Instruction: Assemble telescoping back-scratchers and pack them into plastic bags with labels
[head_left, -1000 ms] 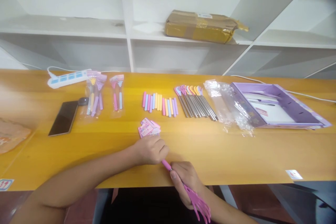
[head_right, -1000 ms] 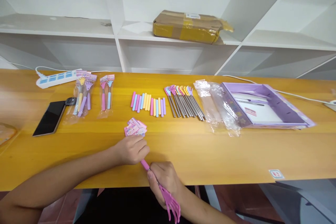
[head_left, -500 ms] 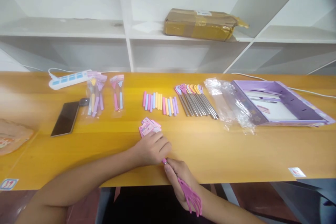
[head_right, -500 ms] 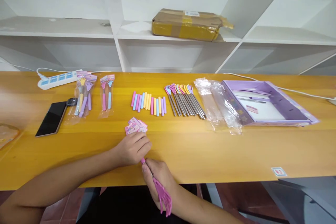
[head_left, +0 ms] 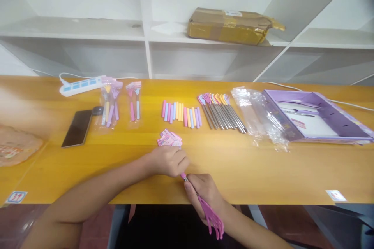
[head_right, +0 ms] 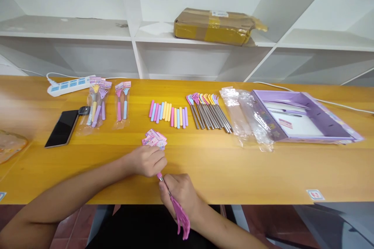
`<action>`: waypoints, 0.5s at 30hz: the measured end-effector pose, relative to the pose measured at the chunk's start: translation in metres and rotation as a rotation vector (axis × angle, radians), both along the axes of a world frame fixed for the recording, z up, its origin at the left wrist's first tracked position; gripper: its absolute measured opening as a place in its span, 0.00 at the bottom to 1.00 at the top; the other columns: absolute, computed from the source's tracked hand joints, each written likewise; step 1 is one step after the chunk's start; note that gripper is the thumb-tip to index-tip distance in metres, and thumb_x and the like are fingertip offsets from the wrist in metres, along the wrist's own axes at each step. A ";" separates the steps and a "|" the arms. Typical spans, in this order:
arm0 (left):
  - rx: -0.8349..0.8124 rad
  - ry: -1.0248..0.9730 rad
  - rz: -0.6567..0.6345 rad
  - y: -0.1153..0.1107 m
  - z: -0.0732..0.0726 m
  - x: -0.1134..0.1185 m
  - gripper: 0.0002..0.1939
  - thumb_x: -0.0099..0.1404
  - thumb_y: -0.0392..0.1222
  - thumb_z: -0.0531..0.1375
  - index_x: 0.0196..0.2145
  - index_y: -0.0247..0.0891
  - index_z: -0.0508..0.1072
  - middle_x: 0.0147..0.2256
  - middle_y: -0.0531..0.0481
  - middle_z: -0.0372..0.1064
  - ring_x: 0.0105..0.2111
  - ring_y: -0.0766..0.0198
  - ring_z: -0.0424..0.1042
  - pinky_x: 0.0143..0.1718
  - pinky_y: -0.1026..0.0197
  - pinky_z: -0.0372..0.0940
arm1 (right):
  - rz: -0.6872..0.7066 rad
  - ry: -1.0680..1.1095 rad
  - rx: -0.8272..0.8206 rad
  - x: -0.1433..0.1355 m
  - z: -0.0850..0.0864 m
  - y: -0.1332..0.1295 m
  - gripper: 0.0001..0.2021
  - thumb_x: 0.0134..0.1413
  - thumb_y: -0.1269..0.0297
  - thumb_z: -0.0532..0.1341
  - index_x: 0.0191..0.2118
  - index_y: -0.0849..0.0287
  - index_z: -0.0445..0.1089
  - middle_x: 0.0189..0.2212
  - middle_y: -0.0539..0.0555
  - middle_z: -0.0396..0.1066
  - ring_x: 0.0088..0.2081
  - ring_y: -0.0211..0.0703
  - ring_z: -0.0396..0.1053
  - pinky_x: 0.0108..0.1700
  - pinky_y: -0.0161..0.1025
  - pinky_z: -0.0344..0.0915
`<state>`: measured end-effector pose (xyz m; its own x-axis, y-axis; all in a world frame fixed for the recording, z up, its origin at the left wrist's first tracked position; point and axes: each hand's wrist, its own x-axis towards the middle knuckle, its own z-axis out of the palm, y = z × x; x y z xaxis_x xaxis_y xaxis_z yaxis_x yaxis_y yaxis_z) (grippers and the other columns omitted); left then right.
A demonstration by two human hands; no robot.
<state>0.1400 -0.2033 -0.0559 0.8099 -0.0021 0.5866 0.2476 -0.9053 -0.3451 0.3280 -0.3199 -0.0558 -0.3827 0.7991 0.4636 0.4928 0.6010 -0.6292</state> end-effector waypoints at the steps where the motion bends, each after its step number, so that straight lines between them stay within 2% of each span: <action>1: 0.000 0.009 -0.007 0.000 0.001 0.000 0.15 0.74 0.36 0.58 0.27 0.41 0.64 0.25 0.53 0.60 0.23 0.63 0.59 0.23 0.57 0.51 | -0.006 -0.012 0.006 0.000 0.000 -0.001 0.16 0.73 0.74 0.52 0.31 0.54 0.50 0.22 0.43 0.50 0.21 0.31 0.44 0.25 0.35 0.43; 5: -0.018 0.025 -0.021 0.009 0.005 -0.006 0.19 0.80 0.47 0.56 0.29 0.41 0.67 0.26 0.51 0.63 0.24 0.62 0.63 0.24 0.57 0.55 | -0.033 -0.029 0.044 0.004 -0.001 -0.009 0.17 0.72 0.75 0.53 0.31 0.54 0.48 0.21 0.43 0.48 0.20 0.32 0.42 0.25 0.38 0.40; 7: -0.051 0.029 -0.029 0.021 0.008 -0.016 0.17 0.80 0.46 0.56 0.31 0.40 0.67 0.26 0.52 0.65 0.25 0.63 0.64 0.25 0.57 0.56 | -0.023 -0.005 0.034 0.011 0.003 -0.018 0.16 0.71 0.75 0.52 0.32 0.53 0.48 0.21 0.43 0.48 0.19 0.33 0.44 0.25 0.39 0.40; 9: -0.171 0.024 0.006 0.041 0.011 -0.033 0.13 0.79 0.39 0.57 0.32 0.41 0.68 0.26 0.53 0.66 0.26 0.64 0.64 0.27 0.59 0.56 | 0.008 0.038 0.014 0.023 0.011 -0.030 0.14 0.69 0.76 0.52 0.33 0.53 0.49 0.22 0.45 0.51 0.19 0.36 0.49 0.26 0.40 0.44; 11: -0.420 -0.043 0.159 0.063 0.014 -0.052 0.13 0.76 0.32 0.56 0.31 0.41 0.65 0.26 0.54 0.65 0.26 0.65 0.64 0.28 0.60 0.56 | 0.076 0.080 -0.007 0.039 0.023 -0.040 0.12 0.66 0.76 0.51 0.34 0.53 0.50 0.23 0.46 0.53 0.20 0.39 0.55 0.27 0.42 0.49; 13: -0.686 -0.193 0.415 0.085 0.015 -0.067 0.12 0.71 0.28 0.54 0.31 0.42 0.64 0.26 0.55 0.65 0.26 0.64 0.64 0.30 0.61 0.57 | 0.140 0.105 -0.025 0.057 0.035 -0.043 0.10 0.66 0.74 0.52 0.35 0.53 0.51 0.23 0.47 0.54 0.21 0.41 0.57 0.27 0.43 0.50; 15: -0.815 -0.348 0.573 0.101 0.013 -0.073 0.09 0.69 0.28 0.54 0.36 0.42 0.64 0.31 0.54 0.69 0.29 0.65 0.66 0.32 0.62 0.61 | 0.164 0.119 -0.084 0.075 0.044 -0.038 0.11 0.71 0.71 0.52 0.34 0.53 0.53 0.23 0.48 0.54 0.21 0.42 0.57 0.26 0.43 0.51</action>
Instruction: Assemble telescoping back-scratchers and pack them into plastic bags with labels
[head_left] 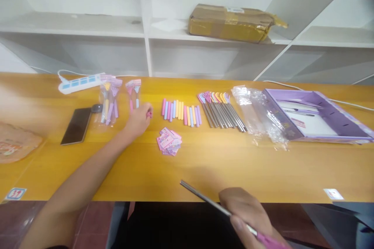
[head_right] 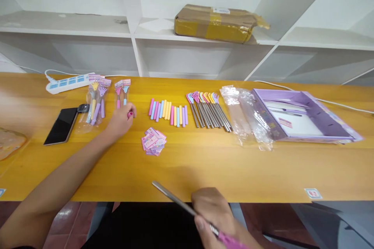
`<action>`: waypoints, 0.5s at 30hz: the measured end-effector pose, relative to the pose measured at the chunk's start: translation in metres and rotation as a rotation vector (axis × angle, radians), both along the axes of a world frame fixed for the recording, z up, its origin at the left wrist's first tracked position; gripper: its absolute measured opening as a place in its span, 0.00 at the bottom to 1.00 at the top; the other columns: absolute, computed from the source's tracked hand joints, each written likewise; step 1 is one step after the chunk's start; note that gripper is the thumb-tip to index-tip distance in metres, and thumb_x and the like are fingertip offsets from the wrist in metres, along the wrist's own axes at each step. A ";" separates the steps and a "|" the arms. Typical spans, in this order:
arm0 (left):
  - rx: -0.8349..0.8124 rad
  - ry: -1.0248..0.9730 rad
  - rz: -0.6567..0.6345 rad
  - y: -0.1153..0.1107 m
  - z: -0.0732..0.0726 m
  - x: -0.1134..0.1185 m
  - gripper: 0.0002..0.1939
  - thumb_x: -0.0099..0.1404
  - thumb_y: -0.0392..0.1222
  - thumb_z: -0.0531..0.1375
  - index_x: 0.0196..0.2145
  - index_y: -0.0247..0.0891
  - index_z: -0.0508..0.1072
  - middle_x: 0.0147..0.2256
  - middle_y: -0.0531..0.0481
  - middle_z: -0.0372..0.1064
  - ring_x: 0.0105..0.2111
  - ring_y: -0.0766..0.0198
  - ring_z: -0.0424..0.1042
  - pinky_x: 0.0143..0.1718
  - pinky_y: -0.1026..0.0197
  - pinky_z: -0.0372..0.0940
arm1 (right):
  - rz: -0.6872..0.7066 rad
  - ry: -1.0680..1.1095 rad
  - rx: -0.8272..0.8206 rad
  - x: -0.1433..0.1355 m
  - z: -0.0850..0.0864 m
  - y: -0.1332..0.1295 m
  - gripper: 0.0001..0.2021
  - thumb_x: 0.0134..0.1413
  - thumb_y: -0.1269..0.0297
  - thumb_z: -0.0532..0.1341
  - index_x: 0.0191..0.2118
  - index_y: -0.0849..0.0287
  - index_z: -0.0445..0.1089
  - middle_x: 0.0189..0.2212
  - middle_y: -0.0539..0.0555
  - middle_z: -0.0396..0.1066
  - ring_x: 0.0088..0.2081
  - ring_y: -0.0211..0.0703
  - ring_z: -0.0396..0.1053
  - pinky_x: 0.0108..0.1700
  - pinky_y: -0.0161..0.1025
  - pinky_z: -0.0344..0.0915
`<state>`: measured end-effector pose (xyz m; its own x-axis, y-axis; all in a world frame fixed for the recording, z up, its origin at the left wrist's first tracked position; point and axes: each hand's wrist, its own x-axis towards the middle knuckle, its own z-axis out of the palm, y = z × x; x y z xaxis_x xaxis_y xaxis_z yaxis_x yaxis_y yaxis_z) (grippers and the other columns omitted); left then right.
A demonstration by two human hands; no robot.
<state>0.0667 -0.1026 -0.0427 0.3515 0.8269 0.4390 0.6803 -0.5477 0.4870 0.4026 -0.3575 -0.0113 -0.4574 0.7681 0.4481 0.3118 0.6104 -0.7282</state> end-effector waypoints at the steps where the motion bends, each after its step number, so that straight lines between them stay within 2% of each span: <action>1: -0.098 -0.098 0.087 0.006 -0.002 0.000 0.08 0.69 0.30 0.56 0.41 0.41 0.65 0.35 0.53 0.71 0.29 0.65 0.67 0.32 0.62 0.63 | -0.011 0.011 -0.036 0.008 0.003 0.007 0.12 0.73 0.69 0.52 0.33 0.54 0.55 0.24 0.50 0.57 0.23 0.42 0.60 0.26 0.42 0.54; 2: -0.206 -0.197 0.152 0.010 -0.005 0.002 0.11 0.69 0.32 0.59 0.46 0.41 0.65 0.40 0.51 0.72 0.30 0.66 0.68 0.32 0.63 0.65 | -0.030 0.032 -0.079 0.016 0.004 0.015 0.15 0.75 0.66 0.53 0.32 0.55 0.58 0.27 0.52 0.61 0.26 0.43 0.65 0.28 0.42 0.58; 4: -0.417 -0.375 0.241 0.015 -0.012 0.008 0.26 0.66 0.36 0.64 0.58 0.41 0.60 0.51 0.45 0.71 0.31 0.68 0.69 0.32 0.63 0.69 | -0.070 0.121 -0.165 0.030 0.004 0.037 0.19 0.77 0.60 0.56 0.29 0.57 0.65 0.35 0.58 0.70 0.35 0.46 0.73 0.34 0.43 0.69; 6: -0.496 -0.443 0.269 0.018 -0.021 0.013 0.41 0.63 0.36 0.67 0.67 0.42 0.52 0.59 0.39 0.64 0.33 0.68 0.71 0.34 0.60 0.74 | -0.121 0.223 -0.227 0.041 0.002 0.064 0.21 0.77 0.54 0.58 0.30 0.57 0.70 0.39 0.60 0.73 0.37 0.48 0.75 0.38 0.45 0.72; 7: -0.492 -0.447 0.277 0.019 -0.024 0.014 0.46 0.61 0.35 0.67 0.70 0.42 0.49 0.62 0.36 0.60 0.36 0.67 0.72 0.38 0.57 0.76 | -0.163 0.261 -0.247 0.045 0.002 0.077 0.21 0.76 0.52 0.59 0.30 0.57 0.72 0.36 0.59 0.74 0.35 0.47 0.74 0.37 0.44 0.72; 9: -0.461 -0.415 0.265 0.019 -0.030 0.014 0.48 0.59 0.33 0.67 0.71 0.41 0.48 0.66 0.33 0.53 0.41 0.64 0.75 0.48 0.49 0.78 | -0.302 0.273 -0.275 0.050 0.003 0.106 0.23 0.74 0.48 0.62 0.28 0.57 0.70 0.29 0.56 0.71 0.31 0.44 0.71 0.35 0.42 0.69; 12: -0.368 -0.289 0.164 0.013 -0.034 0.013 0.44 0.63 0.36 0.66 0.71 0.41 0.52 0.70 0.31 0.44 0.54 0.55 0.75 0.64 0.41 0.71 | -0.506 0.159 -0.337 0.052 0.006 0.152 0.25 0.69 0.47 0.66 0.26 0.54 0.58 0.23 0.52 0.69 0.28 0.42 0.68 0.34 0.39 0.65; 13: -0.319 -0.226 0.125 0.010 -0.035 0.013 0.43 0.64 0.38 0.66 0.71 0.42 0.52 0.72 0.31 0.40 0.59 0.50 0.73 0.68 0.38 0.67 | -0.561 0.081 -0.348 0.052 0.007 0.167 0.23 0.69 0.48 0.66 0.28 0.54 0.58 0.23 0.51 0.69 0.26 0.41 0.66 0.33 0.39 0.63; 15: -0.218 -0.091 0.067 0.003 -0.035 0.015 0.43 0.65 0.40 0.66 0.72 0.42 0.51 0.75 0.30 0.34 0.71 0.40 0.62 0.74 0.33 0.57 | -0.667 -0.109 -0.304 0.052 0.005 0.197 0.17 0.68 0.54 0.65 0.31 0.54 0.60 0.25 0.51 0.70 0.25 0.40 0.65 0.32 0.38 0.61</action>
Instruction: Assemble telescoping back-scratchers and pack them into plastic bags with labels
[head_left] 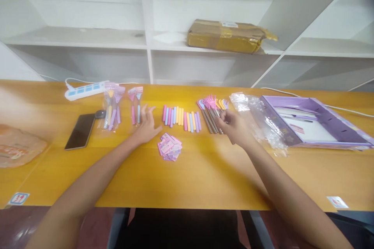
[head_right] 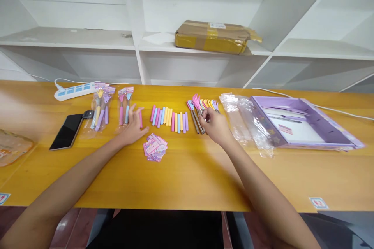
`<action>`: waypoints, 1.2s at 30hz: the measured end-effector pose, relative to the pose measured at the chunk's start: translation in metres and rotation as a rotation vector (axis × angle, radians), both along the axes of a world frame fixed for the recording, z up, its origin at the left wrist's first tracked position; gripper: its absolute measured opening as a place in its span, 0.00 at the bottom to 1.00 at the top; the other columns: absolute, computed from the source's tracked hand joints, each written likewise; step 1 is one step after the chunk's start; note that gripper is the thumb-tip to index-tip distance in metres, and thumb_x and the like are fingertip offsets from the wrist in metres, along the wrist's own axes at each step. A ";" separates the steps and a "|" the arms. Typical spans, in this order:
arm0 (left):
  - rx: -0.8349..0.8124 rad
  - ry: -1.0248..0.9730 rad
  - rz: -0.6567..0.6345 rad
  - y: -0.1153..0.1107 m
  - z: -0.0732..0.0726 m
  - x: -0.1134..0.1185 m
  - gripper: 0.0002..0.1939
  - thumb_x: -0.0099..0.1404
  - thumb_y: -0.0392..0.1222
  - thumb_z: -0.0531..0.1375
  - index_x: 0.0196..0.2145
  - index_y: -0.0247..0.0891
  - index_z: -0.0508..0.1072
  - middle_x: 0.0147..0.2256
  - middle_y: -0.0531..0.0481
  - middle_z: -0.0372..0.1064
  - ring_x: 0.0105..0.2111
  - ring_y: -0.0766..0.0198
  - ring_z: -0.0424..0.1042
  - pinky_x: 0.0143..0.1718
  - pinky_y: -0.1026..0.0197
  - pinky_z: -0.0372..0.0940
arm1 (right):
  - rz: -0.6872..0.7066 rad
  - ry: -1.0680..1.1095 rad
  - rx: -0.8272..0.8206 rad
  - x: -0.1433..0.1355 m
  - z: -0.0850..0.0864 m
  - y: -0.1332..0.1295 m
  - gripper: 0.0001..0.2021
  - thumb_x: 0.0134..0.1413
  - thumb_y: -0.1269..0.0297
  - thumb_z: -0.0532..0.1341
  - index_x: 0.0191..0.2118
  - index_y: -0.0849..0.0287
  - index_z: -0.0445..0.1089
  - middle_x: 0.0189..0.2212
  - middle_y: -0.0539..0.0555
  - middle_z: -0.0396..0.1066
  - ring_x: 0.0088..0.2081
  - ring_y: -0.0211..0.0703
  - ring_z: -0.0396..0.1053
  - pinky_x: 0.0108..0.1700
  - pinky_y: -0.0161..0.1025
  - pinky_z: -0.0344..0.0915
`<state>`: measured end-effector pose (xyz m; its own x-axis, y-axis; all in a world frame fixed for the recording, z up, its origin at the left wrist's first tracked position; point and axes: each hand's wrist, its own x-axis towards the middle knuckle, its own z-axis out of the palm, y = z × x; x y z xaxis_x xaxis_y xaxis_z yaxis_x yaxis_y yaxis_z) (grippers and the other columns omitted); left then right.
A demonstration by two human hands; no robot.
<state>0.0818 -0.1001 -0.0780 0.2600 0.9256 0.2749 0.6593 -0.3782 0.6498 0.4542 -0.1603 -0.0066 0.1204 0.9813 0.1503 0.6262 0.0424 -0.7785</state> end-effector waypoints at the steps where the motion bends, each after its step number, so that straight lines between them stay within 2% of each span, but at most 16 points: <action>1: 0.036 0.062 -0.027 -0.003 -0.001 0.001 0.44 0.65 0.40 0.67 0.73 0.42 0.51 0.75 0.30 0.33 0.75 0.36 0.55 0.75 0.32 0.54 | -0.026 -0.110 0.015 0.000 -0.003 0.014 0.14 0.68 0.57 0.64 0.33 0.54 0.62 0.26 0.52 0.71 0.26 0.40 0.65 0.33 0.38 0.60; 3: 0.080 0.166 -0.062 -0.009 -0.002 0.004 0.47 0.65 0.39 0.67 0.74 0.41 0.50 0.76 0.29 0.33 0.78 0.30 0.47 0.76 0.30 0.51 | -0.045 -0.354 0.036 -0.001 -0.010 0.037 0.07 0.70 0.62 0.62 0.38 0.56 0.65 0.29 0.55 0.74 0.28 0.43 0.68 0.36 0.38 0.61; 5: 0.109 0.253 -0.069 -0.013 -0.005 0.007 0.47 0.65 0.39 0.67 0.75 0.39 0.50 0.75 0.28 0.35 0.77 0.28 0.48 0.75 0.30 0.53 | -0.043 -0.561 0.029 -0.001 -0.018 0.055 0.05 0.73 0.64 0.57 0.44 0.59 0.67 0.32 0.58 0.76 0.31 0.45 0.70 0.37 0.39 0.61; 7: 0.147 0.329 -0.043 -0.015 -0.006 0.009 0.45 0.66 0.39 0.66 0.75 0.37 0.51 0.75 0.27 0.39 0.75 0.28 0.51 0.74 0.30 0.54 | -0.044 -0.683 0.018 -0.002 -0.026 0.068 0.08 0.76 0.64 0.52 0.48 0.61 0.67 0.35 0.61 0.77 0.33 0.47 0.71 0.37 0.39 0.59; 13: 0.215 0.435 -0.059 -0.014 -0.005 0.008 0.34 0.69 0.38 0.61 0.70 0.30 0.60 0.65 0.27 0.58 0.68 0.35 0.63 0.69 0.36 0.62 | -0.083 -0.867 0.010 -0.013 -0.046 0.091 0.15 0.76 0.67 0.47 0.55 0.67 0.67 0.42 0.69 0.76 0.40 0.54 0.73 0.39 0.41 0.59; 16: 0.221 0.431 -0.090 -0.010 -0.005 0.007 0.31 0.71 0.36 0.59 0.69 0.32 0.61 0.61 0.31 0.66 0.61 0.41 0.67 0.66 0.38 0.65 | -0.071 -0.934 0.014 -0.020 -0.055 0.094 0.17 0.75 0.70 0.47 0.59 0.68 0.67 0.47 0.71 0.75 0.46 0.57 0.74 0.42 0.42 0.62; 21: 0.207 0.434 -0.107 -0.012 -0.006 0.010 0.28 0.72 0.35 0.58 0.68 0.32 0.64 0.61 0.34 0.71 0.61 0.43 0.68 0.65 0.42 0.65 | -0.068 -0.981 0.030 -0.025 -0.058 0.092 0.17 0.74 0.71 0.48 0.58 0.69 0.69 0.52 0.74 0.73 0.49 0.59 0.74 0.42 0.44 0.66; 25: 0.214 0.445 -0.095 -0.014 0.006 0.009 0.29 0.73 0.36 0.58 0.69 0.34 0.64 0.62 0.35 0.71 0.62 0.44 0.68 0.66 0.44 0.65 | -0.057 -0.989 0.049 -0.027 -0.052 0.087 0.16 0.74 0.69 0.49 0.55 0.68 0.71 0.51 0.72 0.74 0.50 0.59 0.74 0.41 0.43 0.66; 28: 0.275 0.474 -0.005 -0.009 0.023 -0.004 0.24 0.74 0.36 0.57 0.65 0.35 0.70 0.61 0.36 0.71 0.62 0.44 0.68 0.67 0.43 0.63 | -0.059 -0.951 0.082 -0.025 -0.047 0.076 0.16 0.76 0.63 0.51 0.53 0.66 0.72 0.52 0.70 0.75 0.50 0.59 0.75 0.40 0.43 0.66; 31: 0.308 0.534 0.209 0.004 0.034 -0.025 0.21 0.74 0.36 0.56 0.61 0.31 0.72 0.60 0.31 0.71 0.62 0.39 0.67 0.67 0.40 0.61 | 0.052 -0.732 0.129 -0.023 -0.049 0.056 0.15 0.74 0.58 0.55 0.55 0.61 0.72 0.51 0.66 0.78 0.46 0.56 0.77 0.41 0.43 0.67; 34: 0.203 0.527 0.433 0.019 0.030 -0.047 0.26 0.74 0.44 0.59 0.64 0.25 0.69 0.58 0.25 0.72 0.61 0.32 0.68 0.64 0.36 0.62 | 0.218 -0.480 0.187 -0.024 -0.053 0.030 0.15 0.70 0.61 0.58 0.56 0.59 0.71 0.47 0.60 0.81 0.40 0.50 0.78 0.41 0.42 0.69; 36: 0.104 0.459 0.523 0.028 0.024 -0.058 0.27 0.72 0.46 0.63 0.62 0.25 0.68 0.56 0.24 0.74 0.60 0.30 0.70 0.62 0.36 0.64 | 0.269 -0.358 0.242 -0.025 -0.053 0.014 0.14 0.70 0.61 0.57 0.55 0.58 0.71 0.44 0.58 0.81 0.35 0.46 0.76 0.39 0.41 0.69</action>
<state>0.0239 -0.0726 -0.0545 -0.1016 0.9356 0.3380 0.9705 0.0186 0.2402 0.4290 -0.1463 -0.0600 -0.2321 0.9026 0.3626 0.7939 0.3912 -0.4654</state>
